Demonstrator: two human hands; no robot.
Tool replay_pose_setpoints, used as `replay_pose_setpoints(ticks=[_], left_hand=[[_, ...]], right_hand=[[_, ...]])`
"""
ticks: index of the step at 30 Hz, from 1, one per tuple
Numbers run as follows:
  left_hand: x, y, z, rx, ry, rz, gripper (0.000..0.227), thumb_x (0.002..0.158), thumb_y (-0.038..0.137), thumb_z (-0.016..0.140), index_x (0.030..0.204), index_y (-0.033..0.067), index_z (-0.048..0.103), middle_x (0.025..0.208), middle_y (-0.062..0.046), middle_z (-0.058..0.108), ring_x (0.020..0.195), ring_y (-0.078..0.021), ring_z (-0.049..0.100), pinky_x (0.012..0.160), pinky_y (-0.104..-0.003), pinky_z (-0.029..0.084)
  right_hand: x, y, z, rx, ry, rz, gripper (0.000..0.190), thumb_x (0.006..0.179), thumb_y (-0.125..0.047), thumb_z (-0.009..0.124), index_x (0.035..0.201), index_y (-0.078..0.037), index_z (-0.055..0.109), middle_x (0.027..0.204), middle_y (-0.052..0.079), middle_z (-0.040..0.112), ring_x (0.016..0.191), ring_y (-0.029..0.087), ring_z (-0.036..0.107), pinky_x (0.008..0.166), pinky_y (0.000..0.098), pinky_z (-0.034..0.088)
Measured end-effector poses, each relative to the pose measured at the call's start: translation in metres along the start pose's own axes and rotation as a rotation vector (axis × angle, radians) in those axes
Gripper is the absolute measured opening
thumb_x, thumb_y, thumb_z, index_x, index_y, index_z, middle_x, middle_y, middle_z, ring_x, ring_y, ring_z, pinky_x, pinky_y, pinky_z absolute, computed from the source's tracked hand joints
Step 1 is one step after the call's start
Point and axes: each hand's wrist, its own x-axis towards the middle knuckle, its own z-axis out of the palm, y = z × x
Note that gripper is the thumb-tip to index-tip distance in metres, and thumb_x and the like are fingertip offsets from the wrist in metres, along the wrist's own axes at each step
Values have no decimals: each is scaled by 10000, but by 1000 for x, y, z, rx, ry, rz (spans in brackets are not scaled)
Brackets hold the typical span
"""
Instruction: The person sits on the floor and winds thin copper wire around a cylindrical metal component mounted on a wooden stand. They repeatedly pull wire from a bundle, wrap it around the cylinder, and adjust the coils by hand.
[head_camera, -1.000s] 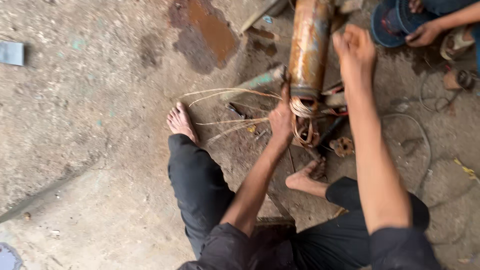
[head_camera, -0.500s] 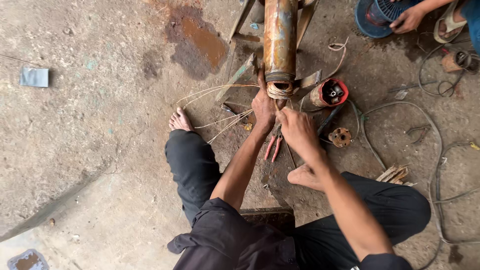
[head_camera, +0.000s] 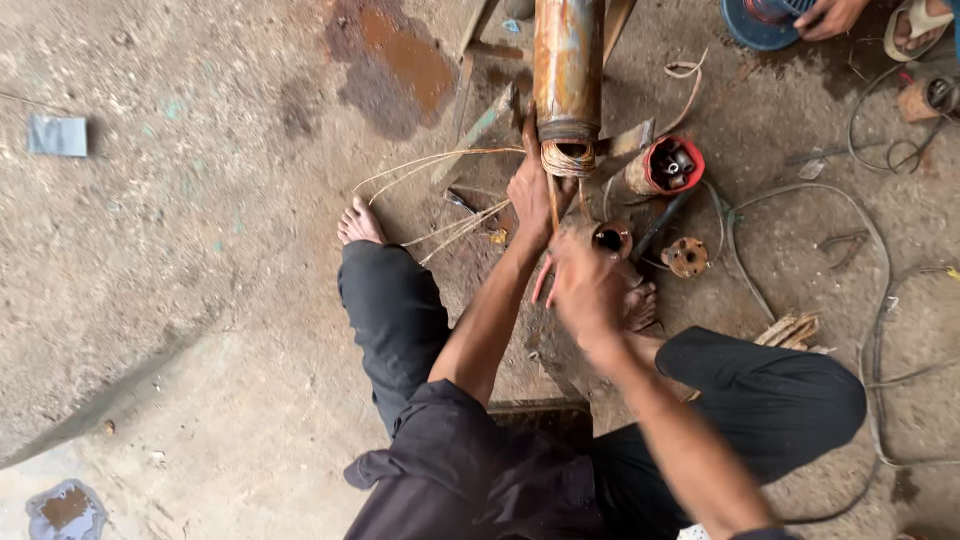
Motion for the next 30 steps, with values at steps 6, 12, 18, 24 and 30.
replay_pose_setpoints(ticks=[6,12,18,24,30], left_hand=[[11,-1,1,55,-11,-7,1259,721,308,843,1654,197,5,862,-200,723,707,-408,695,569,-494,518],[1,-3,-2,77,-48,-59,1205,812,348,854,1637,178,-8,843,-189,730,679,-392,699,553,-488,512],[3,-3,-5,40,10,44,1213,813,351,810,1682,200,-22,861,-154,734,696,-340,698,584,-446,521],[15,-22,19,40,-63,-96,1200,823,399,848,1604,191,-38,833,-144,743,610,-310,703,491,-431,539],[2,-20,11,69,-60,-39,1183,808,271,824,1618,197,-36,902,-193,740,689,-368,701,557,-479,536]], right_hand=[[-32,-2,-22,-83,-227,115,236,1042,-233,579,1140,-55,701,720,197,703,586,329,685,571,448,555],[-51,-11,-8,-118,-193,167,292,940,-120,592,1201,-42,697,712,217,692,566,338,689,525,466,551],[-103,17,-1,48,-143,3,206,973,-142,643,1136,-21,680,765,213,727,604,333,716,504,438,563],[-120,-3,-7,-71,-125,110,254,967,-215,617,1128,-61,738,716,178,730,574,313,703,493,424,547],[-127,32,-22,37,-70,93,188,1004,-175,597,1021,-40,726,724,157,714,543,288,695,490,413,543]])
